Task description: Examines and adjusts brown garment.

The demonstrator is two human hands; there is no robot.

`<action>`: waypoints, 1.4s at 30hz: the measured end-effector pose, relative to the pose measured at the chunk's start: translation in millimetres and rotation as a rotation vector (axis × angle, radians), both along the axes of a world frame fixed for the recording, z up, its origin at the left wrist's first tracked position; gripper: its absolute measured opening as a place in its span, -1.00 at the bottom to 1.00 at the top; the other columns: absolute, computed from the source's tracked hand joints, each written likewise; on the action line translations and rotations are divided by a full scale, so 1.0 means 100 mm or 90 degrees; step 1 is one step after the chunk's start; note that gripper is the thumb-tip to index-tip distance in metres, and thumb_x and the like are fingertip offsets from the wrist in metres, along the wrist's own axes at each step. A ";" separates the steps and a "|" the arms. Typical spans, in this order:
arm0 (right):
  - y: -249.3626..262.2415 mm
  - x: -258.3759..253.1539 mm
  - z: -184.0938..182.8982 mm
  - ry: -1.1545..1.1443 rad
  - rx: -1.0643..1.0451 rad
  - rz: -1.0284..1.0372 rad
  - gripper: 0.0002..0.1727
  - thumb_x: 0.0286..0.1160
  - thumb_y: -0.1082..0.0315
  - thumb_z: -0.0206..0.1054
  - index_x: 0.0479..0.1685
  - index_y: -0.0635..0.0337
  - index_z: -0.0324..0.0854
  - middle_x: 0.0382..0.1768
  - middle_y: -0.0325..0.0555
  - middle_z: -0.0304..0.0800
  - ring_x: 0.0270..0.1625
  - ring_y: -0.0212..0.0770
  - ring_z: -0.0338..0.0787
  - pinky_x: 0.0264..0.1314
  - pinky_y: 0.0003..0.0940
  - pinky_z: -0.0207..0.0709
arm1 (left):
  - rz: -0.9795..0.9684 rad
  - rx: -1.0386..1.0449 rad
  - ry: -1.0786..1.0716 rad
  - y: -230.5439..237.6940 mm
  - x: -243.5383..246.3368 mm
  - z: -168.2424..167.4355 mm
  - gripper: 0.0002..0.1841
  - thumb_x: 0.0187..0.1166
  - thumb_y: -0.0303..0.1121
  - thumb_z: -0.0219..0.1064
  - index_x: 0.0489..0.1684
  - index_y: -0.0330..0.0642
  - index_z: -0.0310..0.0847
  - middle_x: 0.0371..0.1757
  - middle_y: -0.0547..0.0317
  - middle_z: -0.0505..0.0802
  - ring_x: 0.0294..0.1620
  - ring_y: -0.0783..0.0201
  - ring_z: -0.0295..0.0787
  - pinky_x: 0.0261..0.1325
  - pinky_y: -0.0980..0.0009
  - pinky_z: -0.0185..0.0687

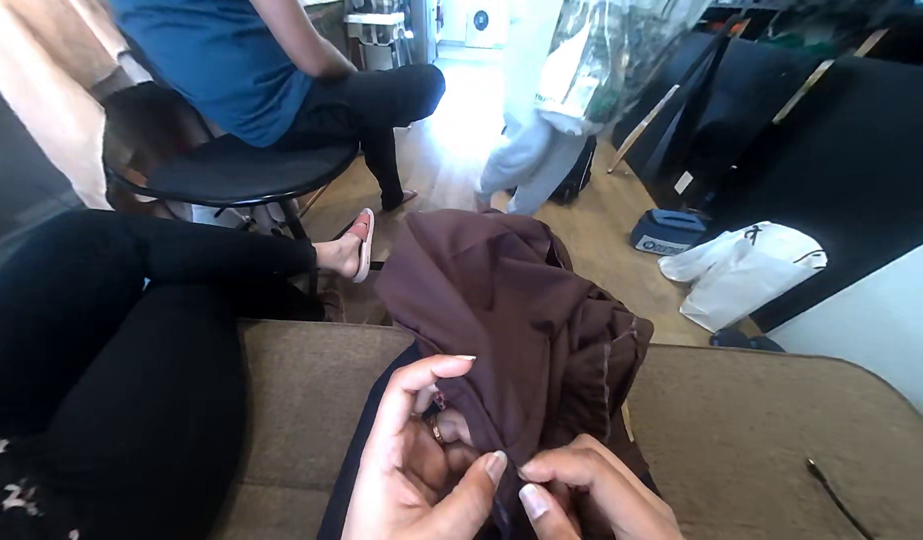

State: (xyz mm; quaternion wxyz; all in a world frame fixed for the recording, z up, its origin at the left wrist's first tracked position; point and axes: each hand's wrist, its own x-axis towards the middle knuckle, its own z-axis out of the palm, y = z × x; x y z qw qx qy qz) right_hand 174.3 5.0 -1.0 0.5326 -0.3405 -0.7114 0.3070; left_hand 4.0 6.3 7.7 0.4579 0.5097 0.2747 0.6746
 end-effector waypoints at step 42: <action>-0.01 -0.09 -0.07 0.139 -0.128 0.076 -0.83 0.73 0.34 0.24 -0.16 0.26 0.61 -0.29 -0.28 0.53 -0.35 -0.68 0.50 -0.31 -0.80 0.43 | -0.006 -0.028 -0.107 -0.01 0.09 -0.03 -0.39 0.23 -0.80 0.46 0.25 -0.08 0.43 0.08 0.40 0.79 -0.08 0.48 0.85 0.05 0.44 0.87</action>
